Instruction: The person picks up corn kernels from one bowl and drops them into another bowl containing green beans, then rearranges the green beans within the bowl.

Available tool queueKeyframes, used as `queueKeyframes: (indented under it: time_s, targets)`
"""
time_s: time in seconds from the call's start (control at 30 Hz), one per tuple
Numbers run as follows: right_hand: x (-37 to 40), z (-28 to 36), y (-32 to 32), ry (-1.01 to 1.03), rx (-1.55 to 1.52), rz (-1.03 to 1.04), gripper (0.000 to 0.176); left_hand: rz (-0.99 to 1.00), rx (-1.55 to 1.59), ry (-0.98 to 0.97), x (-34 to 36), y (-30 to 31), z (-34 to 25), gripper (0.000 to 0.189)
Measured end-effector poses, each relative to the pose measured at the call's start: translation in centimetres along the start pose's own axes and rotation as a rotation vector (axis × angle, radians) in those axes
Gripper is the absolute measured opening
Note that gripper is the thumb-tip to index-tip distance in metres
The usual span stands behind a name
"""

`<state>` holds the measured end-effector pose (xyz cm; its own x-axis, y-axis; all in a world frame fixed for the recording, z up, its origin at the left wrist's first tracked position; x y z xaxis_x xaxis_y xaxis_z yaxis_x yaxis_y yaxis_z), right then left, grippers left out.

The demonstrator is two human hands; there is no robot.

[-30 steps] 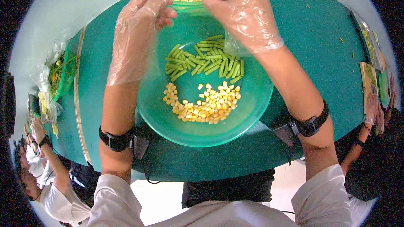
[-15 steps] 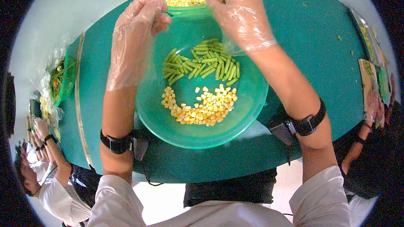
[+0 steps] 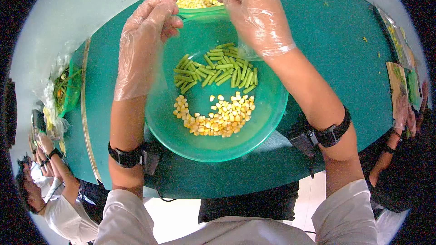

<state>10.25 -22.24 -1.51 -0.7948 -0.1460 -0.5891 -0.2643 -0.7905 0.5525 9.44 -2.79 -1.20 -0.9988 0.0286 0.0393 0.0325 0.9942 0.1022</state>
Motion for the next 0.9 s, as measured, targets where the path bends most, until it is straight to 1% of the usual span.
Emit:
queueKeyframes:
  time_s: [0.1,0.2,0.3,0.33,0.43,0.47,0.57,0.6,0.7,0.73,0.83,0.9]
  targets:
    - [0.0,0.8,0.1,0.019,0.073,0.001,0.028,-0.005,0.053,-0.007,0.1,0.1,-0.1,0.028]
    - [-0.3,2.3,-0.2,0.163,0.053,0.032,0.022,-0.014,0.079,-0.001,0.3,0.0,-0.3,0.027]
    - [0.4,4.2,-2.3,0.445,-0.064,0.216,0.019,-0.040,0.082,0.008,0.3,0.0,-0.4,0.026]
    - [1.0,4.6,-3.2,0.469,-0.032,0.407,0.018,-0.034,0.080,0.005,0.3,0.0,-0.3,0.026]
    - [2.9,5.9,-5.3,0.436,-0.181,0.793,0.017,-0.040,0.085,0.003,0.1,0.3,-0.1,0.026]
    - [3.5,6.5,-5.6,0.429,-0.126,0.877,0.020,-0.047,0.094,0.009,0.1,0.3,-0.1,0.026]
    - [5.3,8.5,-5.5,0.474,-0.078,0.860,0.021,-0.047,0.068,0.020,0.2,0.3,-0.1,0.028]
    - [6.2,9.4,-5.6,0.595,-0.128,0.785,0.021,-0.046,0.050,0.025,0.2,0.3,-0.2,0.029]
    - [8.0,11.1,-6.9,0.535,-0.193,0.860,0.021,-0.036,0.042,0.027,0.4,0.2,-0.3,0.031]
    - [8.6,11.0,-7.0,0.605,-0.225,0.788,0.024,-0.036,0.047,0.024,0.4,0.2,-0.3,0.031]
    - [9.0,10.8,-7.5,0.600,-0.111,0.932,0.029,-0.042,0.057,0.013,0.0,0.4,0.1,0.032]
    - [9.2,11.1,-7.3,0.622,-0.059,0.957,0.031,-0.058,0.055,0.007,-0.3,0.7,0.6,0.032]
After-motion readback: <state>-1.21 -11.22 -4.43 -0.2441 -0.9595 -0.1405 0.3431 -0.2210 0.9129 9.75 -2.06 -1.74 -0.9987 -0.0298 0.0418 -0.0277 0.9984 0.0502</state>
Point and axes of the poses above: each hand's wrist, its own x-axis away from the middle knuckle, its own y-axis out of the back of the hand, z = x × y, the point moved 7 cm from there along -x, towards the middle knuckle, and after that the axes turned 11 degrees about y, right-handed, at the moved point
